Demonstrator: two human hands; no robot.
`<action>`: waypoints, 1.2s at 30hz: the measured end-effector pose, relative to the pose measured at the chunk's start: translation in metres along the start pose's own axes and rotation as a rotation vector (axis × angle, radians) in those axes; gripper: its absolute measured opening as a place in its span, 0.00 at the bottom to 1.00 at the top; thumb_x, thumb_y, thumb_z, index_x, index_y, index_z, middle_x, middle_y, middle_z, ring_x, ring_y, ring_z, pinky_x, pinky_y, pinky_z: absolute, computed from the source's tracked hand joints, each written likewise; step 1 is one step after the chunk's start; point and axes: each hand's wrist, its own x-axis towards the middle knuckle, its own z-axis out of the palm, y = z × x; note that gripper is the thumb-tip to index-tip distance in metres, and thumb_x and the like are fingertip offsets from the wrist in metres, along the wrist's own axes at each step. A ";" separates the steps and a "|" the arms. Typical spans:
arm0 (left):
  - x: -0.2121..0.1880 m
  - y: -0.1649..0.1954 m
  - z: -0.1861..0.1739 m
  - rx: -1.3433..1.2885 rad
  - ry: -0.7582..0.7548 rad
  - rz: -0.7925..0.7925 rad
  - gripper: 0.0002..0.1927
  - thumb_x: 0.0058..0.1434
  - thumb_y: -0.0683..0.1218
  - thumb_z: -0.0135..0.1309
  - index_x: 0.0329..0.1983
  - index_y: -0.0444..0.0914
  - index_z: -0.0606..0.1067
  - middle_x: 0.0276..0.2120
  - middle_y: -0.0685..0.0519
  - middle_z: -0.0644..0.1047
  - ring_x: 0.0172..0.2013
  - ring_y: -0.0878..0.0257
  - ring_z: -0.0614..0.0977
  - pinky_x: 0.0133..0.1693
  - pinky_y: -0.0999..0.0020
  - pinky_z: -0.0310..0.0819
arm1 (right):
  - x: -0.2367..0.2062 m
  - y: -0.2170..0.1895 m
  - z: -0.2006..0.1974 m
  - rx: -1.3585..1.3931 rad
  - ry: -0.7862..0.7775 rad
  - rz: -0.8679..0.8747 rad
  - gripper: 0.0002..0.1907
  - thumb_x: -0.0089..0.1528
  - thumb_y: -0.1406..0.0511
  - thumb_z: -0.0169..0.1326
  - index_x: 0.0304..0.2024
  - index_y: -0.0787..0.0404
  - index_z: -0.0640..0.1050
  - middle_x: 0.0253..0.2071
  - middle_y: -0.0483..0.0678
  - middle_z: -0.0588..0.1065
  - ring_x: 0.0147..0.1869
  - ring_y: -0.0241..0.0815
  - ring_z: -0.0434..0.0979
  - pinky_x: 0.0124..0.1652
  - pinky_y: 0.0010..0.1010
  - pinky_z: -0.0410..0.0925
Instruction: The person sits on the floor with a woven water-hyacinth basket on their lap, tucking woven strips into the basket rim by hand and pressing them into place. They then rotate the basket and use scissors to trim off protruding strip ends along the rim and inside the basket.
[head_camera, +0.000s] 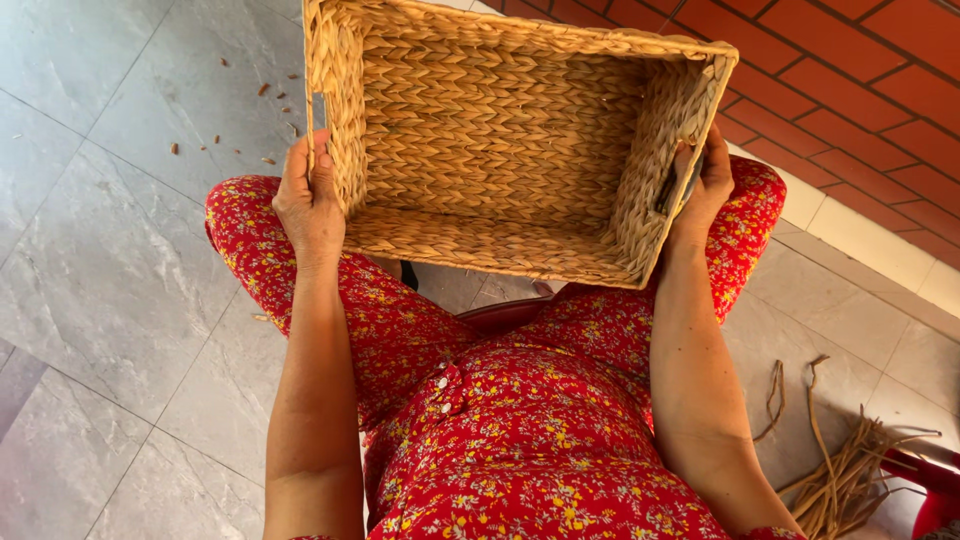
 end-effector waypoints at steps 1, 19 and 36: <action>0.000 0.000 0.000 0.022 0.001 -0.010 0.11 0.76 0.42 0.50 0.59 0.39 0.76 0.50 0.51 0.83 0.54 0.65 0.82 0.56 0.69 0.76 | -0.001 0.000 -0.001 -0.011 -0.004 0.006 0.22 0.69 0.72 0.59 0.64 0.70 0.73 0.53 0.48 0.79 0.53 0.35 0.79 0.53 0.25 0.73; 0.010 -0.006 0.004 -0.004 -0.018 -0.058 0.08 0.73 0.43 0.55 0.50 0.38 0.81 0.39 0.57 0.82 0.41 0.71 0.78 0.46 0.74 0.73 | -0.004 0.002 -0.010 0.101 0.044 -0.040 0.23 0.71 0.71 0.59 0.68 0.68 0.71 0.42 0.46 0.76 0.38 0.33 0.74 0.36 0.23 0.68; 0.048 -0.025 0.015 0.162 -0.062 -0.172 0.10 0.72 0.45 0.59 0.53 0.38 0.82 0.35 0.56 0.82 0.34 0.72 0.75 0.38 0.73 0.71 | -0.029 0.009 -0.015 -0.047 0.042 0.012 0.27 0.69 0.67 0.61 0.68 0.68 0.71 0.45 0.44 0.77 0.40 0.30 0.76 0.39 0.21 0.70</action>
